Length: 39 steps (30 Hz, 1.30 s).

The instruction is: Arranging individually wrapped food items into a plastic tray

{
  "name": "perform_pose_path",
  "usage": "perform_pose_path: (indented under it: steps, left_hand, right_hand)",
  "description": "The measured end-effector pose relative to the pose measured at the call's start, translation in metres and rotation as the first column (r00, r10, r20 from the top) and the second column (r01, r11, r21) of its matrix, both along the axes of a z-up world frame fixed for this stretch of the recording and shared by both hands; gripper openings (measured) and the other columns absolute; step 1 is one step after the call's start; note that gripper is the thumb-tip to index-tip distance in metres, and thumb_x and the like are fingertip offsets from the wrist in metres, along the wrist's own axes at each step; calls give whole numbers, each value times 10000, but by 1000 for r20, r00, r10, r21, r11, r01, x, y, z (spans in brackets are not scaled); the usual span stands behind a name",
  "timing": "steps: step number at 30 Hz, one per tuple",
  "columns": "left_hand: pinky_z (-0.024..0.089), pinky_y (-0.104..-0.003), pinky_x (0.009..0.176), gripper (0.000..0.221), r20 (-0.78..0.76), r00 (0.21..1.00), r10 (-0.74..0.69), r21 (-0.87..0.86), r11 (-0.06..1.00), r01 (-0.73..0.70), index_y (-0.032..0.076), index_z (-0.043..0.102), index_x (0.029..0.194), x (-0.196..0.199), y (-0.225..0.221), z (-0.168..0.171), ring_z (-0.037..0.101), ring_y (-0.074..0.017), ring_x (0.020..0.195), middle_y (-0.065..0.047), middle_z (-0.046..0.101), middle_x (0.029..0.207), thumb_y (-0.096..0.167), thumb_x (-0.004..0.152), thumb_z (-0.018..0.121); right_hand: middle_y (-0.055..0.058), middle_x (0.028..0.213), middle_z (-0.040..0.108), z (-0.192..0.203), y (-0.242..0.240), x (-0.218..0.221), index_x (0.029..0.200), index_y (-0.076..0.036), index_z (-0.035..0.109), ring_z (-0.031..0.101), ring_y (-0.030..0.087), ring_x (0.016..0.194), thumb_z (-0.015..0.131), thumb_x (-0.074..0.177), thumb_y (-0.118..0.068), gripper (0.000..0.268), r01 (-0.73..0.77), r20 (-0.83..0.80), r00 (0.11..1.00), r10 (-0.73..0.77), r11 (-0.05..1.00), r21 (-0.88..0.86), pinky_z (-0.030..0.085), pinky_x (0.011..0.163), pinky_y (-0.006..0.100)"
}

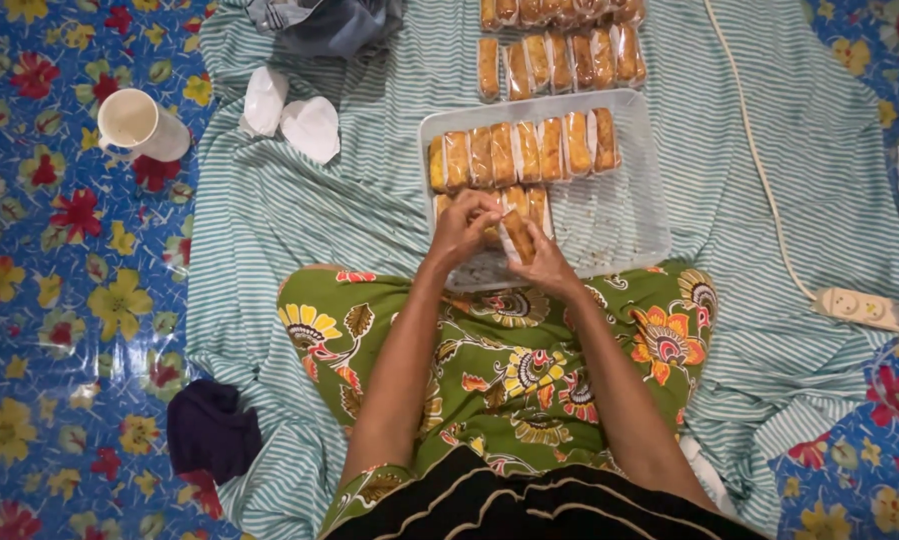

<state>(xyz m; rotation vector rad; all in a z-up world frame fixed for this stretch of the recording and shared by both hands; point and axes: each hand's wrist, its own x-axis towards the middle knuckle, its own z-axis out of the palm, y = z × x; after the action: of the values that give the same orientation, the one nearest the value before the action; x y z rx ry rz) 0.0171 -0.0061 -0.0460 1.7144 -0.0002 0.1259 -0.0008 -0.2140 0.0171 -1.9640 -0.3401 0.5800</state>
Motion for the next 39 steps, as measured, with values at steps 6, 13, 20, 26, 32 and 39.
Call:
perform_pose_path:
  steps: [6, 13, 20, 26, 32, 39]
  left_hand:
    - [596, -351, 690, 15, 18, 995, 98, -97, 991, -95, 101, 726, 953, 7, 2, -2, 741, -262, 813, -76, 678, 1046, 114, 948, 722]
    - [593, -368, 732, 98, 15, 1000, -13, -76, 997, 14, 168, 774, 1035, 2, 1, 11, 729, -290, 882, -71, 643, 1135, 194, 946, 742]
    - [566, -380, 792, 241, -42, 993, -112, 44, 993, 114, 216, 783, 1174, -8, -2, 36, 644, -311, 947, -137, 648, 1230, 263, 963, 674]
    - [580, -402, 813, 218, -38, 996, -76, 20, 997, 76, 211, 801, 1107, -3, 0, 30, 685, -355, 926, -133, 663, 1217, 266, 903, 747]
    - [593, -399, 786, 139, -8, 1000, -25, 40, 999, 26, 235, 799, 995, -5, 2, 13, 711, -333, 905, -56, 683, 1159, 262, 859, 813]
    - [600, -401, 788, 87, 19, 999, 26, -50, 998, -25, 145, 722, 946, -1, 3, 3, 729, -342, 927, -62, 680, 1137, 191, 906, 783]
  right_hand:
    - [262, 1212, 636, 0, 2, 3, 1479, -125, 454, 634, 417, 1096, 850, 695, -122, 878, 18, -57, 998, -14, 998, 65, 550, 897, 495]
    - [212, 1211, 638, -4, 4, 3, 1486, -160, 455, 638, 368, 1094, 869, 690, -137, 897, 28, -67, 997, -22, 996, 82, 554, 885, 463]
    - [199, 1233, 646, 4, 3, 2, 1474, -171, 474, 632, 351, 1126, 887, 697, -165, 879, 1, -72, 997, 4, 997, 80, 551, 921, 448]
    - [195, 1237, 635, 3, 3, 3, 1486, -148, 463, 618, 334, 1126, 858, 708, -102, 874, 17, -82, 997, -8, 993, 116, 539, 935, 444]
    - [185, 1175, 636, 20, 6, -2, 1471, -152, 474, 627, 318, 1041, 830, 695, -54, 859, 27, -98, 995, -15, 992, 124, 562, 865, 415]
    - [182, 1142, 640, 8, 3, 1, 1439, -156, 496, 638, 315, 1001, 829, 691, -52, 826, 27, -96, 995, -14, 990, 137, 569, 839, 415]
